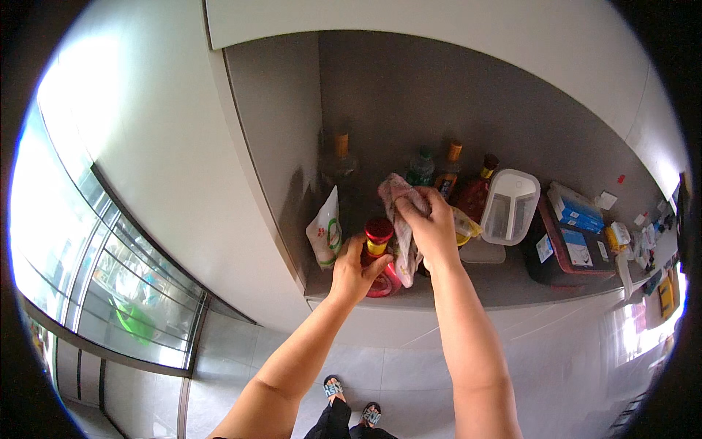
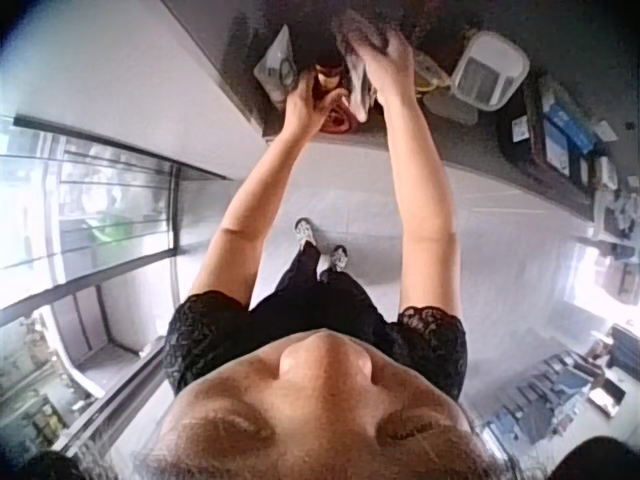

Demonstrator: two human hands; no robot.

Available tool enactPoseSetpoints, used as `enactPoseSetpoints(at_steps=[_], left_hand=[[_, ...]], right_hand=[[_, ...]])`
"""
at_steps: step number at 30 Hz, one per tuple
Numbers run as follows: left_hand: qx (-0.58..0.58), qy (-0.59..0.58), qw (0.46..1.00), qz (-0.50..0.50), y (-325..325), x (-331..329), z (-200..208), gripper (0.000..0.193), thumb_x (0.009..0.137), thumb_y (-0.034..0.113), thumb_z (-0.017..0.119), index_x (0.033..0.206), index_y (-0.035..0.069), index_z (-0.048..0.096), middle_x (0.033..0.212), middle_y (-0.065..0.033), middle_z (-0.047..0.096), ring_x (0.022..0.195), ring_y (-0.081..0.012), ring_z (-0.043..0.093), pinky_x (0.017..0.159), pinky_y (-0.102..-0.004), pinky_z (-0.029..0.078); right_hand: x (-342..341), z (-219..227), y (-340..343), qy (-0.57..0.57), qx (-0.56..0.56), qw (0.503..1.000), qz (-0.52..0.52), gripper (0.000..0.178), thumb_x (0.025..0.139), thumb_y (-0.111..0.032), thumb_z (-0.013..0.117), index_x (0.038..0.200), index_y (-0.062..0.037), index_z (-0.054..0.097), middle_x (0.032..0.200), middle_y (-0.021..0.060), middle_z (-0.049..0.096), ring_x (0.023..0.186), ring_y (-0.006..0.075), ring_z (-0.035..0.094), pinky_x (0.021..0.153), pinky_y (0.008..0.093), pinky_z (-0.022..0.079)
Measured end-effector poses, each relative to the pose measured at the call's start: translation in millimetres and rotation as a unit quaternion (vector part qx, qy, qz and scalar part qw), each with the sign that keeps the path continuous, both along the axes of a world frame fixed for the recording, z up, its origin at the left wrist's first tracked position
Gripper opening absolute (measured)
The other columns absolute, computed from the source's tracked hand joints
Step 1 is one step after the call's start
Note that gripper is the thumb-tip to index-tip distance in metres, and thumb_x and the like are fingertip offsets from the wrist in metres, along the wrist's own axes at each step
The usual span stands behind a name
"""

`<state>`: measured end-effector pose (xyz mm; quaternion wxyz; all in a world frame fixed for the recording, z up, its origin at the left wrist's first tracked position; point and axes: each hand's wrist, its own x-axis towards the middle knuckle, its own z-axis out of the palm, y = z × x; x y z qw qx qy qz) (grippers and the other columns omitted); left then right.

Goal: The person washes a cloth in the sink, then wipes the glass door of a refrigerator and the side of a cabinet. They proceed to wipe the countertop and clean several bottles and containers on the counter, moving them aside as needed.

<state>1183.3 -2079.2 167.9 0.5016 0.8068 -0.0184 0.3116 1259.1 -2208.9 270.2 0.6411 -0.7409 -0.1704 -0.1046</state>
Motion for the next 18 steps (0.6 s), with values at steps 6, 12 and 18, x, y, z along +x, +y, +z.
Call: enactPoseSetpoints(at_steps=[6, 12, 18], left_hand=[[0.004, 0.015, 1.000, 0.011, 2, 3, -8, 0.045, 0.079, 0.017, 0.073, 0.115, 0.004, 0.051, 0.098, -0.0208, 0.059, 0.086, -0.0396, 0.061, 0.073, -0.0434, 0.050], [0.050, 0.004, 0.999, -0.011, 9, -4, -1, 0.061, 0.076, 0.030, 0.081, 0.120, 0.004, 0.049, 0.103, -0.0224, 0.060, 0.092, -0.0417, 0.061, 0.077, -0.0431, 0.050], [0.094, 0.093, 0.976, -0.173, 46, -1, -10, 0.087, 0.065, 0.027, 0.089, 0.135, 0.002, 0.043, 0.125, -0.0225, 0.055, 0.113, -0.0326, 0.057, 0.095, -0.0384, 0.047]], right_hand=[[-20, -6, 12, 0.018, -0.003, 0.998, 0.066, 0.036, 0.084, -0.029, 0.070, 0.104, 0.0009, 0.063, 0.095, 0.0190, 0.068, 0.090, 0.0315, 0.067, 0.081, 0.0373, 0.049], [-33, -47, 3, -0.079, 0.028, 0.996, -0.041, 0.031, 0.090, -0.019, 0.064, 0.111, 0.0024, 0.058, 0.104, 0.0191, 0.065, 0.097, 0.0297, 0.065, 0.086, 0.0369, 0.048], [-80, -157, -34, -0.051, -0.111, 0.976, -0.181, 0.029, 0.092, -0.013, 0.060, 0.119, -0.0020, 0.059, 0.111, 0.0164, 0.064, 0.104, 0.0292, 0.060, 0.090, 0.0375, 0.047]])
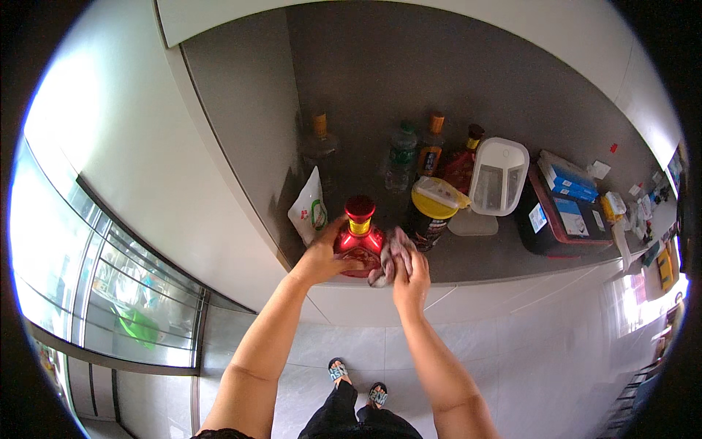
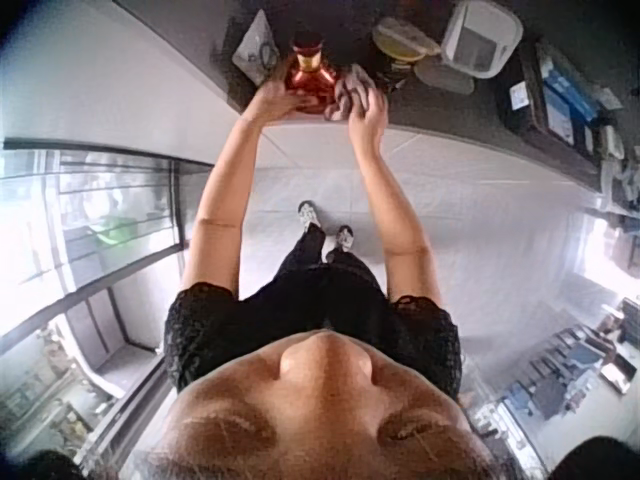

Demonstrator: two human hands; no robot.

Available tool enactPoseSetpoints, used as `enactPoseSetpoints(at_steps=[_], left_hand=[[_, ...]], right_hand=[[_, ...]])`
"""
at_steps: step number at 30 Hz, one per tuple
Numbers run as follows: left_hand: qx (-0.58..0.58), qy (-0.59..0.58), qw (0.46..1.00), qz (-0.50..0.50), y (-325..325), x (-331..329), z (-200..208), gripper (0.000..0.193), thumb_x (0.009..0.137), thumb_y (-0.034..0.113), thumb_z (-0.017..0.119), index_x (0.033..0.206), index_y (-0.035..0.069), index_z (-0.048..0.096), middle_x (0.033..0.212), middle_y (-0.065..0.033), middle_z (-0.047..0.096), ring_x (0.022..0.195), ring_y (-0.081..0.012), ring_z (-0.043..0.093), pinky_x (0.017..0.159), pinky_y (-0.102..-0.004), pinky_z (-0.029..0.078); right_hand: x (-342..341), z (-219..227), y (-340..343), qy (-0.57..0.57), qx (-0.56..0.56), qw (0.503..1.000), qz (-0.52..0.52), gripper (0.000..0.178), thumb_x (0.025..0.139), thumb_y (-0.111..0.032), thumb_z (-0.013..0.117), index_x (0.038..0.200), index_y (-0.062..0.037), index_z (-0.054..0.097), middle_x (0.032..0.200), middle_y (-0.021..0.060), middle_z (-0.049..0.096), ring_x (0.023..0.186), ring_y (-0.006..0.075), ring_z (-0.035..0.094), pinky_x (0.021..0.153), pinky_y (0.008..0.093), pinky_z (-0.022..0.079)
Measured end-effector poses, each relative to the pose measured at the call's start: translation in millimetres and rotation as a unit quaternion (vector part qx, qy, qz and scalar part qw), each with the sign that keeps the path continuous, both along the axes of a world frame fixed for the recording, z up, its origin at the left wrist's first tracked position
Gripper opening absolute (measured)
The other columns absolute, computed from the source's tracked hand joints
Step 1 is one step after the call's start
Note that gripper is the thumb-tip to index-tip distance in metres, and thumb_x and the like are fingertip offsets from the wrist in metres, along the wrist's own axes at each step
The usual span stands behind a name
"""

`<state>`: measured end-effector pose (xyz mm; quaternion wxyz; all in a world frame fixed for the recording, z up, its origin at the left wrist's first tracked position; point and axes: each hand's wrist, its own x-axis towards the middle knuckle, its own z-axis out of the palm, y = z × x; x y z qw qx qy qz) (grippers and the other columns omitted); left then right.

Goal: The person washes a cloth in the sink, then wipes the glass door of a refrigerator and the side of a cabinet. They proceed to wipe the countertop and clean several bottles and containers on the counter, moving them aside as needed.

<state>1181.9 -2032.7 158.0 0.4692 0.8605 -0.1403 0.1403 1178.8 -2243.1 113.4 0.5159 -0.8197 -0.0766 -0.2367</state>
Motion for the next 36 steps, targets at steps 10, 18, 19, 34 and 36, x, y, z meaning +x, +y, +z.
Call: enactPoseSetpoints(at_steps=[10, 18, 19, 34, 36], left_hand=[[-0.052, -0.012, 0.987, 0.151, -16, -27, -29, 0.076, 0.060, 0.026, 0.089, 0.120, -0.001, 0.052, 0.108, -0.0193, 0.061, 0.099, -0.0302, 0.062, 0.086, -0.0392, 0.051], [-0.155, 0.061, 0.985, 0.036, 15, -45, -53, 0.075, 0.057, 0.018, 0.091, 0.119, 0.001, 0.054, 0.107, -0.0117, 0.063, 0.099, -0.0210, 0.061, 0.089, -0.0329, 0.049], [-0.214, 0.099, 0.972, 0.006, 12, -50, -51, 0.074, 0.058, 0.016, 0.092, 0.119, 0.001, 0.054, 0.107, -0.0100, 0.063, 0.099, -0.0195, 0.061, 0.090, -0.0327, 0.048], [-0.064, -0.049, 0.971, 0.224, -56, -85, 2, 0.067, 0.053, 0.014, 0.090, 0.111, 0.000, 0.058, 0.097, -0.0127, 0.054, 0.085, -0.0286, 0.057, 0.075, -0.0373, 0.050], [-0.061, -0.091, 0.950, 0.294, -64, -75, 4, 0.069, 0.051, 0.012, 0.090, 0.111, 0.000, 0.057, 0.098, -0.0138, 0.054, 0.084, -0.0310, 0.057, 0.074, -0.0385, 0.050]], right_hand=[[-12, 36, 31, -0.109, -0.055, 0.993, 0.009, 0.033, 0.085, -0.011, 0.067, 0.118, -0.0082, 0.063, 0.116, 0.0182, 0.062, 0.107, 0.0338, 0.058, 0.090, 0.0393, 0.047], [-11, 92, 3, -0.166, -0.071, 0.963, 0.198, 0.026, 0.085, -0.013, 0.066, 0.109, -0.0025, 0.066, 0.108, 0.0170, 0.065, 0.101, 0.0342, 0.060, 0.089, 0.0392, 0.047], [-12, 98, 3, -0.060, 0.014, 0.955, 0.289, 0.026, 0.086, -0.014, 0.065, 0.108, -0.0008, 0.066, 0.111, 0.0163, 0.064, 0.104, 0.0322, 0.060, 0.092, 0.0372, 0.045], [-50, 80, -5, -0.090, 0.003, 0.990, 0.109, 0.022, 0.087, -0.009, 0.061, 0.107, -0.0031, 0.067, 0.111, 0.0168, 0.062, 0.104, 0.0300, 0.060, 0.086, 0.0359, 0.049], [-60, 89, -14, -0.122, -0.088, 0.977, 0.149, 0.026, 0.082, -0.010, 0.065, 0.107, -0.0039, 0.066, 0.110, 0.0189, 0.061, 0.098, 0.0365, 0.060, 0.085, 0.0405, 0.050]])
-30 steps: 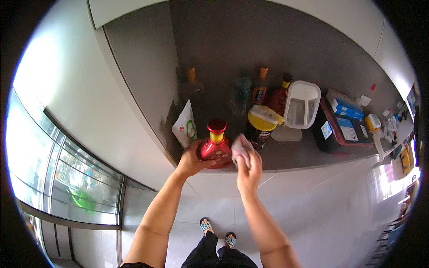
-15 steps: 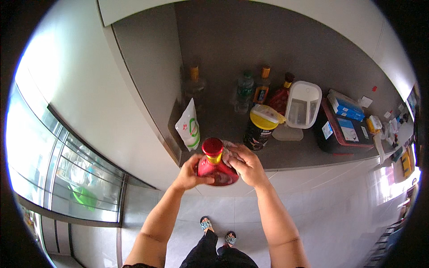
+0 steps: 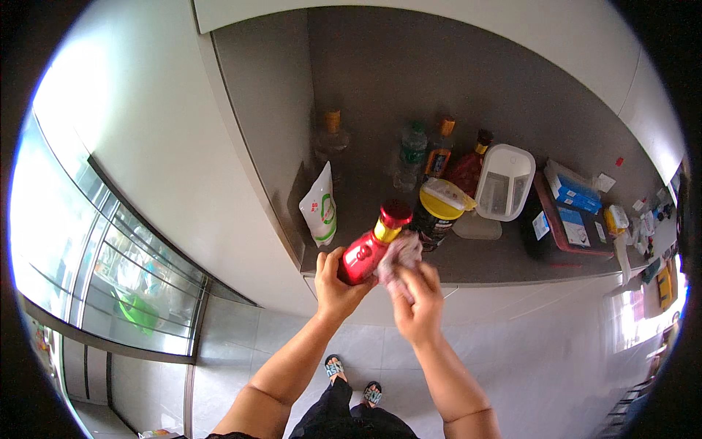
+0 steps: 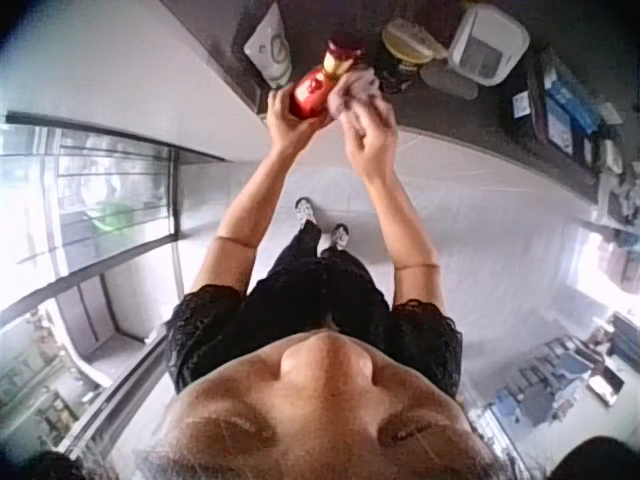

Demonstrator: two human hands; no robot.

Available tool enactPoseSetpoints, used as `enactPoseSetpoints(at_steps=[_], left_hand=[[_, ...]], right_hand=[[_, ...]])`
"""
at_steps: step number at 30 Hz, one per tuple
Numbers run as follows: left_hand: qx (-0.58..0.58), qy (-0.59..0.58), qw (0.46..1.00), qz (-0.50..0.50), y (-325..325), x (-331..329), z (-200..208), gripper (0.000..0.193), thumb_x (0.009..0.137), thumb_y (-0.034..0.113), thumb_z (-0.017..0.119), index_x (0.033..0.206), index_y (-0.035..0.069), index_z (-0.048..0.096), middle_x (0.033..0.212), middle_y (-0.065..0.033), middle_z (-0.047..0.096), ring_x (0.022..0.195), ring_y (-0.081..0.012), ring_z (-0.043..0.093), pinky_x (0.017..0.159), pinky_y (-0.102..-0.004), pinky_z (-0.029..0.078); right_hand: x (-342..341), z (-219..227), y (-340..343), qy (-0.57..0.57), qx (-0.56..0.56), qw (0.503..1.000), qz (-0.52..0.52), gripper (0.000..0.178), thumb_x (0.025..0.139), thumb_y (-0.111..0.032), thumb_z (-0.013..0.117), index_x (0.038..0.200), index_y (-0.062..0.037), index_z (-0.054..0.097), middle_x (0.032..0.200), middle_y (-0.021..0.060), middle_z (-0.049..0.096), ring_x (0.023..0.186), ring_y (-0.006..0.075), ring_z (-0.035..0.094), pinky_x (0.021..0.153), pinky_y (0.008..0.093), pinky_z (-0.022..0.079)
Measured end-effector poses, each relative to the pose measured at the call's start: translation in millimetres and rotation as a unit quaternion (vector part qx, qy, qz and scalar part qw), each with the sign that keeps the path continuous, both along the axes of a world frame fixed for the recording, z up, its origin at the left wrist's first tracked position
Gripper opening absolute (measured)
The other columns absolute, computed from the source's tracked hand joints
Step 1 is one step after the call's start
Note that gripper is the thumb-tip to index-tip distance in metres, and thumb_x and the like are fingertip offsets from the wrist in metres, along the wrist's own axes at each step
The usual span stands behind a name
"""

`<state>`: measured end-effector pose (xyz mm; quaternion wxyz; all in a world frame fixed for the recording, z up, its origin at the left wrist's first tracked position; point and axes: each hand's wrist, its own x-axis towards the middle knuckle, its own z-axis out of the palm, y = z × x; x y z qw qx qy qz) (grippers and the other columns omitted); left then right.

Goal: The person washes a cloth in the sink, then wipes the glass door of a refrigerator and the side of a cabinet. They proceed to wipe the countertop and clean several bottles and containers on the counter, moving them aside as needed.

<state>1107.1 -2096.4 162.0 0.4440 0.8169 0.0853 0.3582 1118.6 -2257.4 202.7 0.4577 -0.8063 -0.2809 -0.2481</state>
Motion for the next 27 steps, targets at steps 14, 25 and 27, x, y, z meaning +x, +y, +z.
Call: enactPoseSetpoints(at_steps=[14, 25, 27], left_hand=[[-0.011, -0.010, 0.997, 0.070, -8, 12, -22, 0.058, 0.061, 0.012, 0.080, 0.113, 0.002, 0.056, 0.098, -0.0161, 0.051, 0.092, -0.0375, 0.052, 0.079, -0.0438, 0.045], [-0.187, 0.117, 0.961, -0.165, 13, -16, 2, 0.070, 0.054, 0.007, 0.091, 0.117, 0.001, 0.059, 0.102, -0.0019, 0.058, 0.098, -0.0151, 0.058, 0.092, -0.0302, 0.047], [-0.245, 0.164, 0.924, -0.244, 21, -22, 8, 0.071, 0.053, 0.004, 0.090, 0.117, 0.003, 0.059, 0.104, -0.0014, 0.061, 0.099, -0.0149, 0.059, 0.094, -0.0301, 0.046]], right_hand=[[-16, -16, 13, -0.058, -0.173, 0.982, -0.039, 0.029, 0.074, -0.012, 0.066, 0.103, -0.0117, 0.067, 0.103, 0.0101, 0.062, 0.087, 0.0301, 0.060, 0.073, 0.0395, 0.051], [37, -14, -12, 0.203, 0.163, 0.964, 0.051, 0.023, 0.086, -0.013, 0.064, 0.106, -0.0023, 0.061, 0.091, 0.0042, 0.063, 0.083, 0.0155, 0.058, 0.079, 0.0279, 0.046], [53, -9, -29, 0.353, 0.281, 0.855, 0.256, 0.029, 0.090, -0.010, 0.061, 0.115, 0.0027, 0.059, 0.097, 0.0035, 0.063, 0.081, 0.0087, 0.055, 0.070, 0.0223, 0.042]])
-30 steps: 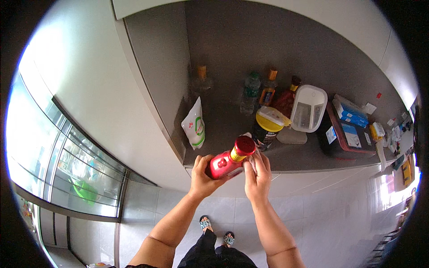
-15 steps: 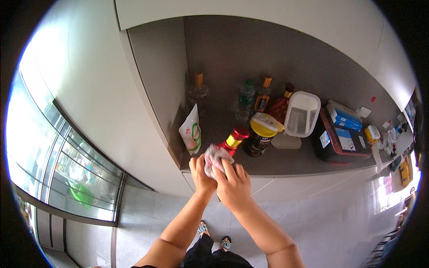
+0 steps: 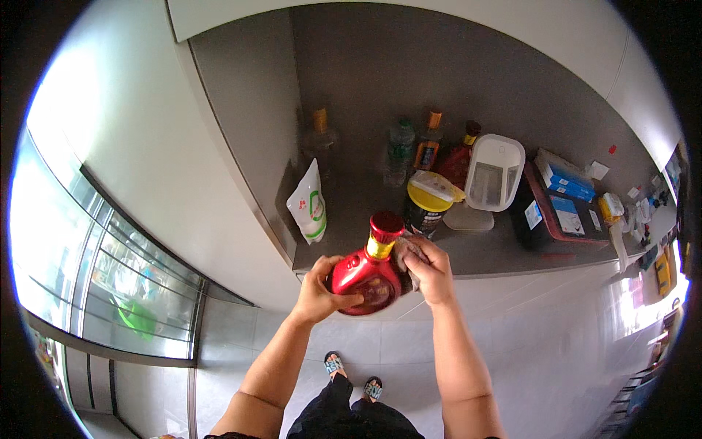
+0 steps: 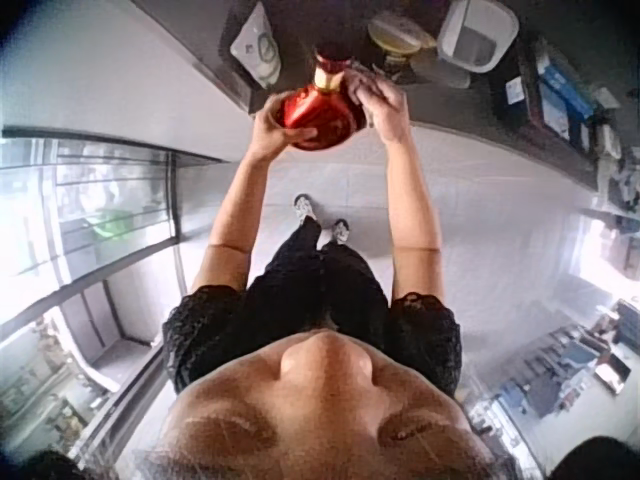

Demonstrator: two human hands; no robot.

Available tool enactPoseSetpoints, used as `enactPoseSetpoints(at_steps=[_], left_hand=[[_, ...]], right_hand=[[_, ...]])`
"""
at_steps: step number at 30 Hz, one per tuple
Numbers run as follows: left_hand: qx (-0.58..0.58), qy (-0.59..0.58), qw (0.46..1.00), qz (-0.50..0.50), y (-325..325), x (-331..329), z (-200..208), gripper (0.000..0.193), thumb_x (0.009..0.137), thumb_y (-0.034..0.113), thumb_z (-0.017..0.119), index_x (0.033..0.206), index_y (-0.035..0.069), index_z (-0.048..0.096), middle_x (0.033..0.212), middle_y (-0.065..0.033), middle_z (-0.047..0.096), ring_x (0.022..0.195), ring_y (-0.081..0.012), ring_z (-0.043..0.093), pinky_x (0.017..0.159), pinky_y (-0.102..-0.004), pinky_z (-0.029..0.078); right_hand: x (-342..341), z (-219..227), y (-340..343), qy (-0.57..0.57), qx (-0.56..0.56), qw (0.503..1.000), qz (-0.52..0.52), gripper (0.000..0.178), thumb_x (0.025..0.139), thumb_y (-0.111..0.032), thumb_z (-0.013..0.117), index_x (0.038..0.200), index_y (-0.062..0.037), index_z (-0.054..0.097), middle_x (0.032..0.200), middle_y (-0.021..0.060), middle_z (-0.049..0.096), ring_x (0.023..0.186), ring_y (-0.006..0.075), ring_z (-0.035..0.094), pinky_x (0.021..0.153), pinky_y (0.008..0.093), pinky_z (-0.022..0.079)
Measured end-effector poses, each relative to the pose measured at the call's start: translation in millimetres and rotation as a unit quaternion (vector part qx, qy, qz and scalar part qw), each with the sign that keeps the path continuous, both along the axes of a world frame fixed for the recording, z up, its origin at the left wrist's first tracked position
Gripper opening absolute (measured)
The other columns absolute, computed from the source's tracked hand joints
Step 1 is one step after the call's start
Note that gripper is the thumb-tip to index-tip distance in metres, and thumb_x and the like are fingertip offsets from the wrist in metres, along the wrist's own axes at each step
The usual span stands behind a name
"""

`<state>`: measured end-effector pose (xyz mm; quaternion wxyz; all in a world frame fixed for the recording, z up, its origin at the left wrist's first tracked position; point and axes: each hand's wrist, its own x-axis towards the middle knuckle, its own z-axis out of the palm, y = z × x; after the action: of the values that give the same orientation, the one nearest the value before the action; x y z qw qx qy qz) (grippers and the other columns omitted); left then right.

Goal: The person washes a cloth in the sink, then wipes the glass door of a refrigerator and the side of a cabinet. They proceed to wipe the countertop and clean several bottles and containers on the counter, moving them aside as needed.

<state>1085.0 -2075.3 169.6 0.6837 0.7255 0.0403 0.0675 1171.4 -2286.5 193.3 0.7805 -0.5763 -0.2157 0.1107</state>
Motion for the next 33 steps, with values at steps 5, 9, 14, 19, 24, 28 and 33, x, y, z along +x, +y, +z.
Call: enactPoseSetpoints(at_steps=[5, 9, 14, 19, 24, 28, 33], left_hand=[[-0.274, 0.030, 0.938, -0.209, 13, -2, 8, 0.073, 0.051, -0.007, 0.087, 0.118, 0.000, 0.060, 0.108, -0.0048, 0.067, 0.101, -0.0158, 0.062, 0.095, -0.0328, 0.048], [-0.355, 0.052, 0.909, -0.214, 9, -11, 6, 0.074, 0.050, -0.008, 0.086, 0.119, -0.002, 0.059, 0.110, -0.0073, 0.067, 0.103, -0.0188, 0.063, 0.097, -0.0345, 0.047], [-0.306, 0.081, 0.945, -0.085, 12, -17, 21, 0.072, 0.056, -0.009, 0.084, 0.122, -0.002, 0.055, 0.110, -0.0088, 0.066, 0.102, -0.0197, 0.063, 0.096, -0.0383, 0.049], [-0.202, 0.076, 0.976, 0.023, -7, -6, 21, 0.068, 0.059, -0.008, 0.084, 0.120, -0.002, 0.056, 0.107, -0.0093, 0.066, 0.096, -0.0198, 0.064, 0.089, -0.0350, 0.053], [-0.281, 0.075, 0.954, 0.072, -3, -2, 20, 0.058, 0.066, -0.009, 0.075, 0.121, -0.002, 0.056, 0.109, -0.0121, 0.066, 0.096, -0.0238, 0.067, 0.089, -0.0402, 0.054], [-0.284, 0.078, 0.951, 0.095, 2, -2, 21, 0.054, 0.068, -0.007, 0.075, 0.119, -0.002, 0.057, 0.108, -0.0127, 0.067, 0.094, -0.0247, 0.067, 0.089, -0.0406, 0.054], [-0.338, 0.080, 0.936, 0.062, 4, -10, 25, 0.058, 0.065, -0.008, 0.078, 0.119, -0.003, 0.057, 0.107, -0.0121, 0.067, 0.094, -0.0231, 0.067, 0.087, -0.0367, 0.054]], right_hand=[[7, 20, 5, 0.172, 0.062, 0.961, 0.205, 0.047, 0.094, -0.026, 0.059, 0.130, 0.0024, 0.052, 0.116, 0.0085, 0.065, 0.104, 0.0165, 0.061, 0.091, 0.0280, 0.047], [-3, 11, 12, 0.232, 0.105, 0.928, 0.270, 0.049, 0.096, -0.032, 0.055, 0.132, 0.0012, 0.052, 0.123, 0.0104, 0.063, 0.110, 0.0181, 0.060, 0.098, 0.0317, 0.046], [-13, -11, -32, 0.194, 0.017, 0.968, 0.155, 0.036, 0.095, -0.021, 0.056, 0.119, 0.0047, 0.062, 0.120, 0.0112, 0.063, 0.108, 0.0191, 0.061, 0.092, 0.0346, 0.049], [-29, 32, 13, -0.321, -0.173, 0.923, -0.118, 0.030, 0.084, -0.021, 0.068, 0.113, -0.0151, 0.069, 0.122, 0.0152, 0.057, 0.114, 0.0324, 0.052, 0.100, 0.0428, 0.040], [-56, 9, 29, -0.553, -0.339, 0.736, -0.194, 0.029, 0.077, -0.016, 0.069, 0.105, -0.0142, 0.072, 0.120, 0.0144, 0.053, 0.108, 0.0364, 0.052, 0.093, 0.0478, 0.043], [-76, -46, -13, -0.517, -0.297, 0.786, -0.161, 0.030, 0.076, -0.014, 0.070, 0.106, -0.0116, 0.071, 0.114, 0.0129, 0.055, 0.105, 0.0336, 0.053, 0.089, 0.0435, 0.046], [-76, -4, -6, -0.444, -0.224, 0.843, -0.207, 0.032, 0.077, -0.015, 0.070, 0.107, -0.0080, 0.071, 0.114, 0.0118, 0.056, 0.107, 0.0331, 0.052, 0.090, 0.0416, 0.045]])
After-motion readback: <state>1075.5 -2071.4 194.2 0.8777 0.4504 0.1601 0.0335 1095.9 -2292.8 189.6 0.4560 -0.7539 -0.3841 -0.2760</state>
